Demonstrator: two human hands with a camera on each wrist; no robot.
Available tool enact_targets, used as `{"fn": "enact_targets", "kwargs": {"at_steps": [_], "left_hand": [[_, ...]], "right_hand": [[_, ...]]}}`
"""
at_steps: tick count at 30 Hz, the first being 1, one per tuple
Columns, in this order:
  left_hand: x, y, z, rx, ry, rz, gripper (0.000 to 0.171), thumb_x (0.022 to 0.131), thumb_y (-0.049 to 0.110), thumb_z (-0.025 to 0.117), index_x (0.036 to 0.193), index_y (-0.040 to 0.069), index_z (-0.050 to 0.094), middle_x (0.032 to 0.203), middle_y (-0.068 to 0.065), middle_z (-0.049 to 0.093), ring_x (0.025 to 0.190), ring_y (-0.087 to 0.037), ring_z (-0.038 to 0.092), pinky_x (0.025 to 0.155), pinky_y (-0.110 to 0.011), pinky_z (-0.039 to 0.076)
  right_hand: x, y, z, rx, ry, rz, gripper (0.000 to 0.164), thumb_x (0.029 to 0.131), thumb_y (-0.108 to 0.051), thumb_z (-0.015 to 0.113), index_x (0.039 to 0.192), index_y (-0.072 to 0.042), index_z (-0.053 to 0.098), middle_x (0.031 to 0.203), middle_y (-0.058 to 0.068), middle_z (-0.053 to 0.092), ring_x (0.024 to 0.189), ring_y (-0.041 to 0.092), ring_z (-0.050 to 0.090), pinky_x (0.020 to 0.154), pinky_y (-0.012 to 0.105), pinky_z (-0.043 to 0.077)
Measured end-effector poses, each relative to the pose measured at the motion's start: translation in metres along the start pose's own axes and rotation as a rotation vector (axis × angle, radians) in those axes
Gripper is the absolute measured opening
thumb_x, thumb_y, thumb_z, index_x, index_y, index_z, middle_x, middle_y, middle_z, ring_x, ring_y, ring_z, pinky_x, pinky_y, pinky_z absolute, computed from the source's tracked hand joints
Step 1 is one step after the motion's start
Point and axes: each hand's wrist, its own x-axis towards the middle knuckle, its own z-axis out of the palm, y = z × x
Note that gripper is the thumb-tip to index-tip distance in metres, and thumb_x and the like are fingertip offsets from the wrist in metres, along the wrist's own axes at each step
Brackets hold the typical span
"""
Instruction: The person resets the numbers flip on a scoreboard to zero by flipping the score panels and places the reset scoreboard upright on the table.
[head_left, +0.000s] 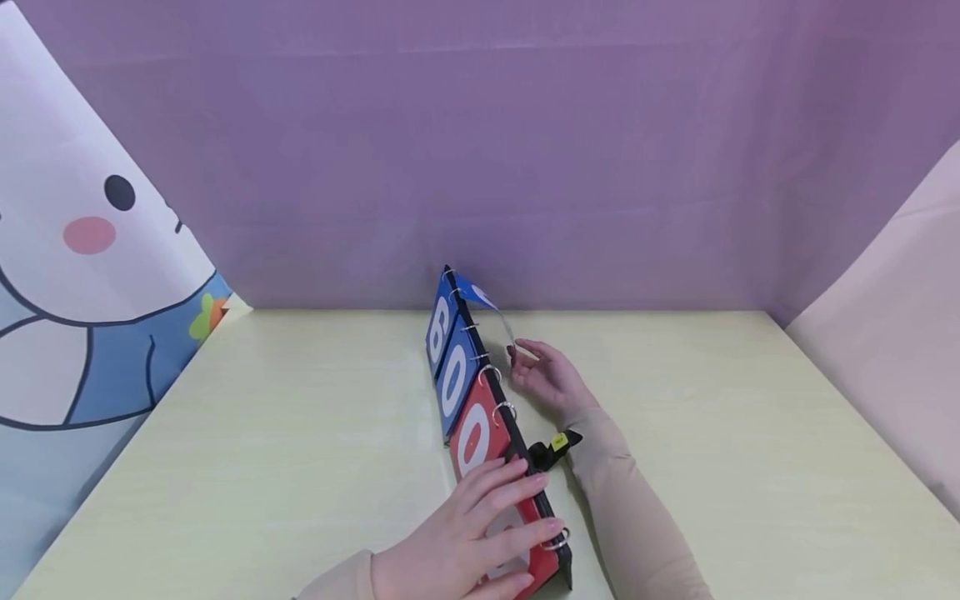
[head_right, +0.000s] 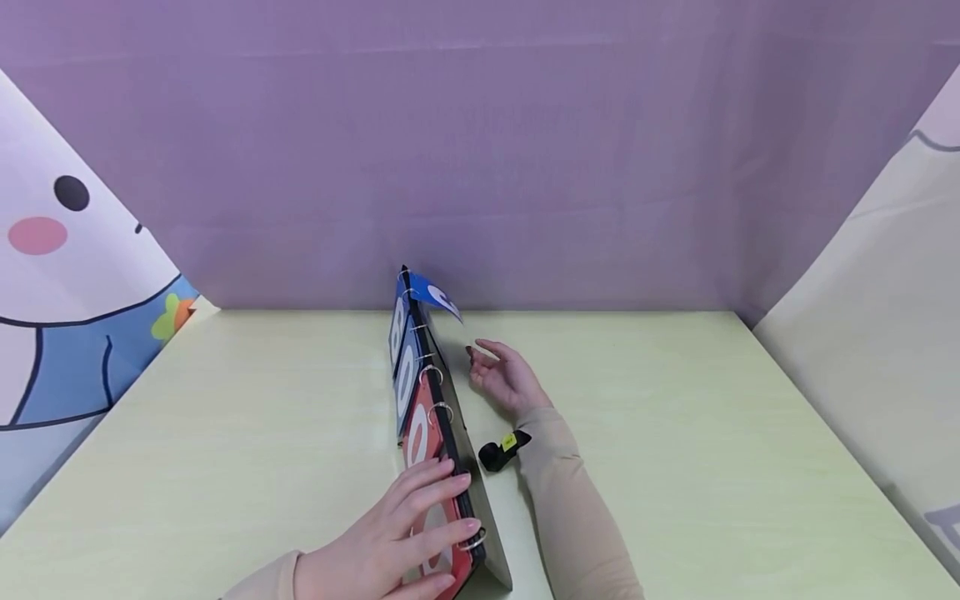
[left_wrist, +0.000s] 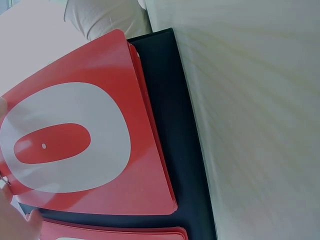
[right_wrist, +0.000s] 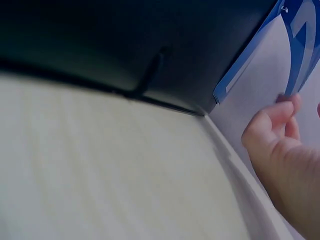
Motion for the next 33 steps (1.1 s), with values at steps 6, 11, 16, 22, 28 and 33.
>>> {"fn": "enact_targets", "kwargs": {"at_steps": [6, 11, 16, 22, 28, 33], "left_hand": [[0.0000, -0.0013, 0.0013, 0.012, 0.011, 0.015, 0.046, 0.095, 0.034, 0.048, 0.136, 0.015, 0.046, 0.148, -0.012, 0.029, 0.135, -0.032, 0.028, 0.107, -0.048, 0.031], [0.0011, -0.0019, 0.0018, 0.020, 0.018, 0.022, 0.045, 0.095, 0.035, 0.048, 0.135, 0.015, 0.047, 0.148, -0.012, 0.030, 0.135, -0.031, 0.028, 0.108, -0.047, 0.031], [0.0016, -0.0017, 0.0008, 0.002, 0.007, 0.017, 0.047, 0.095, 0.034, 0.048, 0.138, 0.016, 0.043, 0.148, -0.012, 0.029, 0.135, -0.032, 0.027, 0.109, -0.047, 0.029], [0.0014, 0.0001, -0.0006, -0.006, -0.011, 0.000, 0.048, 0.095, 0.034, 0.048, 0.139, 0.017, 0.041, 0.149, -0.011, 0.028, 0.136, -0.031, 0.027, 0.109, -0.047, 0.029], [0.0021, 0.0016, -0.0016, -0.024, -0.027, -0.018, 0.048, 0.095, 0.033, 0.047, 0.140, 0.018, 0.040, 0.150, -0.010, 0.026, 0.137, -0.030, 0.026, 0.110, -0.046, 0.028], [0.0045, -0.0002, 0.0013, -0.041, -0.003, 0.000, 0.048, 0.094, 0.032, 0.049, 0.139, 0.017, 0.041, 0.149, -0.011, 0.028, 0.137, -0.030, 0.026, 0.111, -0.045, 0.027]], "right_hand": [[0.0009, 0.0020, -0.0003, -0.161, 0.057, -0.112, 0.009, 0.095, -0.012, 0.051, 0.101, -0.009, 0.057, 0.083, 0.000, 0.062, 0.075, 0.007, 0.052, 0.074, 0.016, 0.042], [0.0002, 0.0028, -0.0001, -0.283, 0.066, -0.183, 0.010, 0.094, -0.010, 0.052, 0.092, -0.010, 0.062, 0.082, -0.001, 0.063, 0.076, 0.008, 0.053, 0.074, 0.018, 0.043], [-0.0003, 0.0026, 0.0005, -0.342, 0.094, -0.210, 0.013, 0.094, -0.010, 0.052, 0.087, -0.012, 0.063, 0.079, -0.001, 0.060, 0.074, 0.008, 0.052, 0.073, 0.018, 0.044], [-0.0006, 0.0031, 0.0021, -0.349, 0.123, -0.208, 0.014, 0.094, -0.005, 0.051, 0.088, -0.011, 0.062, 0.080, -0.001, 0.058, 0.073, 0.008, 0.051, 0.070, 0.018, 0.044], [-0.0015, 0.0009, 0.0016, -0.334, 0.107, -0.190, 0.011, 0.092, -0.007, 0.054, 0.093, -0.010, 0.065, 0.086, 0.001, 0.060, 0.079, 0.009, 0.052, 0.074, 0.018, 0.044], [-0.0010, -0.0045, -0.0022, -0.301, 0.088, -0.184, 0.012, 0.091, -0.012, 0.057, 0.097, -0.010, 0.067, 0.087, 0.000, 0.060, 0.079, 0.009, 0.051, 0.076, 0.019, 0.043]]}}
